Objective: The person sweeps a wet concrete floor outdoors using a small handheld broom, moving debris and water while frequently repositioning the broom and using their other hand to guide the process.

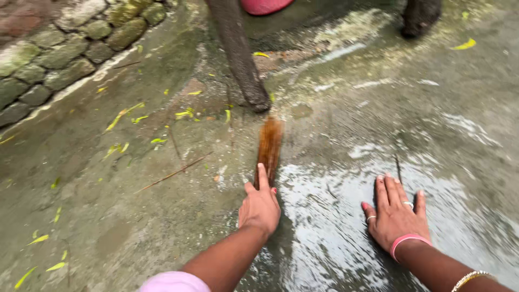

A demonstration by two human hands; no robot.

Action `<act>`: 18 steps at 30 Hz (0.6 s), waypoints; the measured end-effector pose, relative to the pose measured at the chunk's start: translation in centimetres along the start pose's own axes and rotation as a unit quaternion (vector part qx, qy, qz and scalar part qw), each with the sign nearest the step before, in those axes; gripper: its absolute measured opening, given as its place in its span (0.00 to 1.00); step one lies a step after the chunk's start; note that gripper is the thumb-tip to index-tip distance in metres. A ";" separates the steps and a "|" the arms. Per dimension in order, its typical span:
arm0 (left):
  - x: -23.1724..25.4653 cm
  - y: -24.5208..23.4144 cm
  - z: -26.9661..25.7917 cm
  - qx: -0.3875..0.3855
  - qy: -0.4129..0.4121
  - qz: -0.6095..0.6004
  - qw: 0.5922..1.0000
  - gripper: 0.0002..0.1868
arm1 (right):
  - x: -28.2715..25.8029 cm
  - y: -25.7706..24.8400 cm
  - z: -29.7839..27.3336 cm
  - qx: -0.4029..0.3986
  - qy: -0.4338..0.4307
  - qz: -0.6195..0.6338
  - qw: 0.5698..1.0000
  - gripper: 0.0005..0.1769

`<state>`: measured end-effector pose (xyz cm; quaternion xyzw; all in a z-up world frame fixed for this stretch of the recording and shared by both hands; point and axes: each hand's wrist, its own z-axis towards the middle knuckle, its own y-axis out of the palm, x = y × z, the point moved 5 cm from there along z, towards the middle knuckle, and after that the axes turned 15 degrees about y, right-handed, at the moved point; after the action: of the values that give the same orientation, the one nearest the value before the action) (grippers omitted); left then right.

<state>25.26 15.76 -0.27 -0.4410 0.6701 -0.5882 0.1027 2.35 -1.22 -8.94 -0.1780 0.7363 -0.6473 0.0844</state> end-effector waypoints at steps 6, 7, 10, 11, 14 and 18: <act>-1.9 -1.2 -3.1 0.000 0.126 0.060 0.990 0.39 | -7.9 -1.3 0.1 0.010 -0.111 0.093 0.989 0.47; -2.4 -0.3 -3.7 -0.030 0.142 0.046 0.988 0.38 | -9.1 -1.0 -0.2 0.004 -0.131 0.120 0.984 0.47; -4.4 2.0 -4.4 -0.078 0.167 0.066 0.981 0.39 | -11.9 0.1 -1.2 -0.005 -0.145 0.139 0.980 0.49; -5.3 2.5 -4.2 -0.101 0.178 0.102 0.974 0.40 | -12.6 0.4 -1.5 -0.009 -0.151 0.141 0.978 0.49; -9.5 1.1 -3.1 -0.056 0.081 0.083 0.992 0.43 | -13.2 1.5 -1.8 0.011 -0.141 0.030 0.990 0.49; -12.6 -1.6 -2.8 -0.019 -0.097 0.047 0.994 0.38 | -12.8 0.3 -2.6 0.252 -0.218 0.169 0.928 0.46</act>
<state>31.64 26.82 -2.87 -0.4654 0.6885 -0.5242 0.1861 13.18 5.96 -10.21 -0.1605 0.5313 -0.7333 0.3927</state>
